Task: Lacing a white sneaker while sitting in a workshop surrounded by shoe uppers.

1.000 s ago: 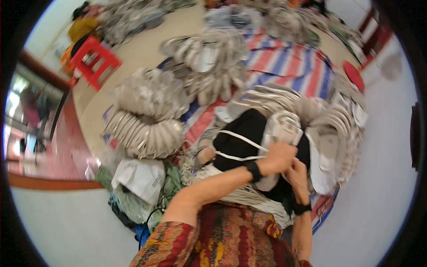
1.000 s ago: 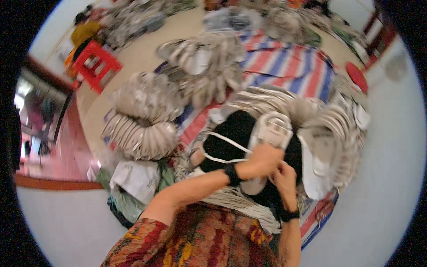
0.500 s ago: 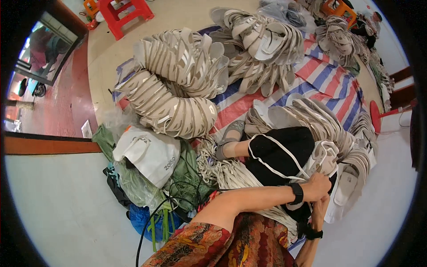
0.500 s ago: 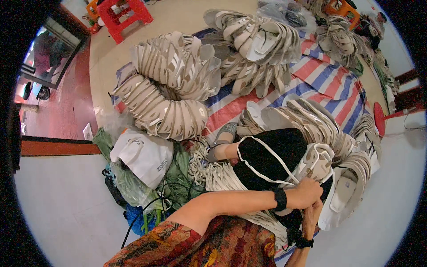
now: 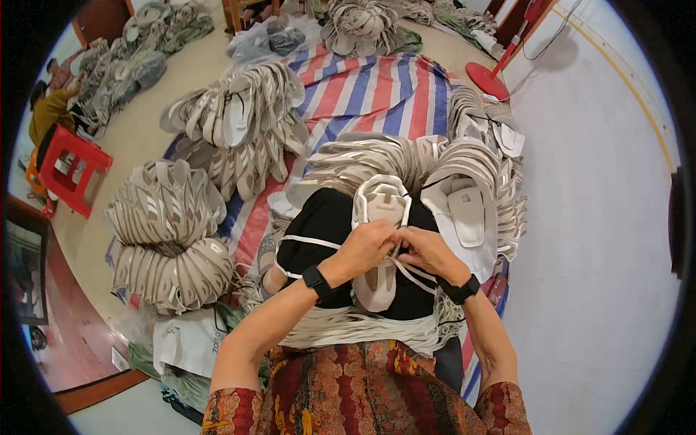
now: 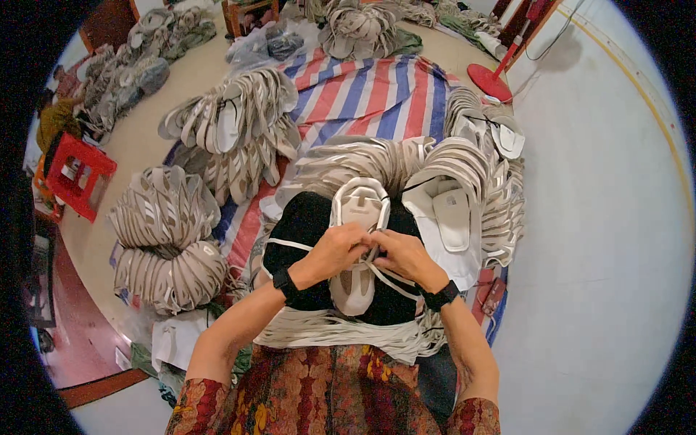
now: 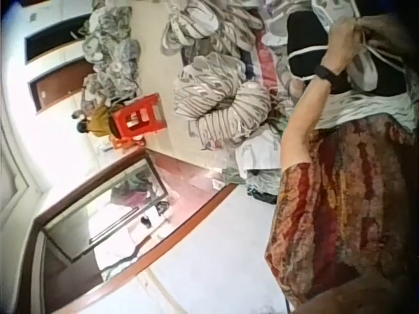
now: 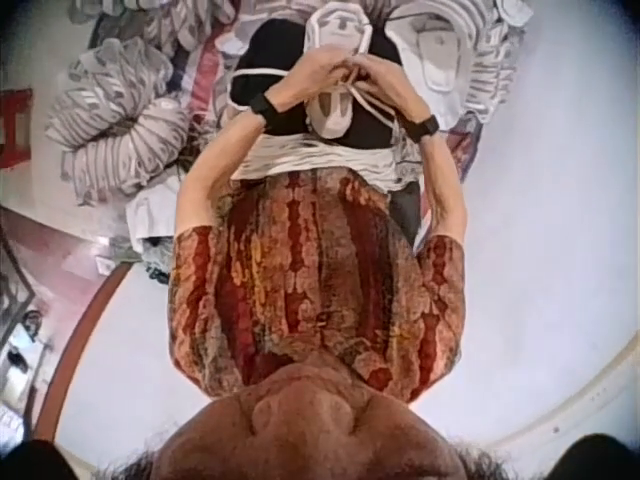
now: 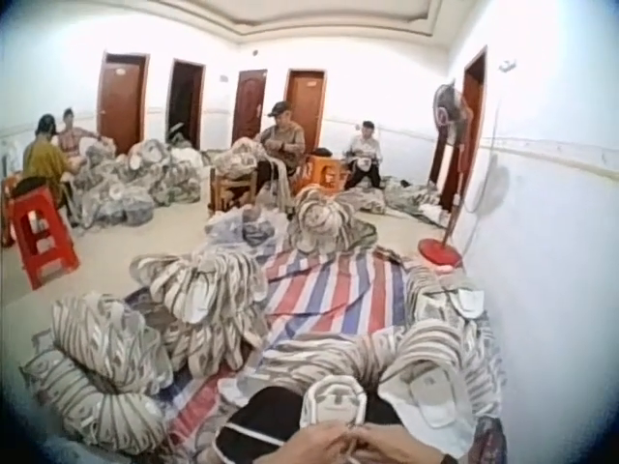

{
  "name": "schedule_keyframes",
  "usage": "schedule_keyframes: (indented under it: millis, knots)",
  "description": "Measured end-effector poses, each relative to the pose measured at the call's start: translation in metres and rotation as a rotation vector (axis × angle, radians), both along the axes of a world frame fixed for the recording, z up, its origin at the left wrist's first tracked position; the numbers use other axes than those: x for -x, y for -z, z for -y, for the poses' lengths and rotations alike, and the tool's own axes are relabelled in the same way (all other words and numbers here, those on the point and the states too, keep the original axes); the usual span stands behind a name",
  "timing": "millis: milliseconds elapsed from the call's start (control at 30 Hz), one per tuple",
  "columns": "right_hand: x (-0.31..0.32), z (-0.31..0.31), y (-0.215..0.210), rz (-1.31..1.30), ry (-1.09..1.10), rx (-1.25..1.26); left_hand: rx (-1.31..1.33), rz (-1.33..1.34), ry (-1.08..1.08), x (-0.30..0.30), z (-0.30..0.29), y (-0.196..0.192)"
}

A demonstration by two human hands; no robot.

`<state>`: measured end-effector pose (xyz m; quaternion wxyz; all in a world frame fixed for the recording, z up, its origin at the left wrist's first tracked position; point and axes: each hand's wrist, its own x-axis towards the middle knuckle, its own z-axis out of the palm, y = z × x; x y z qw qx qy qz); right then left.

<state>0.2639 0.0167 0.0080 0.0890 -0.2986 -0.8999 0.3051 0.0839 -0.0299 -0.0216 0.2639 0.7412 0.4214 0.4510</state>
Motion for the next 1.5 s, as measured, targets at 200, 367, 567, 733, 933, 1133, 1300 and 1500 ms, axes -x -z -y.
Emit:
schedule_keyframes:
  millis: [200, 367, 567, 733, 933, 1133, 1300, 1500]
  knots:
    - [-0.011, -0.008, 0.018, -0.186, -0.043, 0.034, 0.043, -0.426, 0.068, -0.007, -0.004, 0.0]
    - [-0.013, -0.007, 0.026, -0.262, -0.015, 0.045, 0.012, -0.688, 0.131, -0.015, -0.008, -0.005]
    - [-0.013, -0.002, 0.026, -0.293, 0.043, 0.053, -0.08, -0.938, 0.057, -0.001, -0.022, -0.03]
    - [-0.006, 0.004, 0.017, -0.242, 0.105, 0.091, -0.231, -0.806, -0.192, 0.04, -0.045, -0.044]
    - [0.0, 0.02, 0.0, -0.255, 0.234, 0.191, 0.068, -0.045, -0.359, 0.051, -0.012, -0.021]
    - [0.043, 0.031, 0.0, -0.323, 0.222, 0.256, 0.91, 0.468, -0.294, 0.047, 0.037, -0.003]
    - [0.052, 0.029, 0.002, -0.148, 0.313, 0.333, 1.022, 0.349, -0.166, 0.033, 0.055, 0.001]
    - [0.05, 0.037, 0.01, -0.091, 0.335, 0.138, 1.011, 0.402, -0.197, 0.028, 0.057, 0.004]
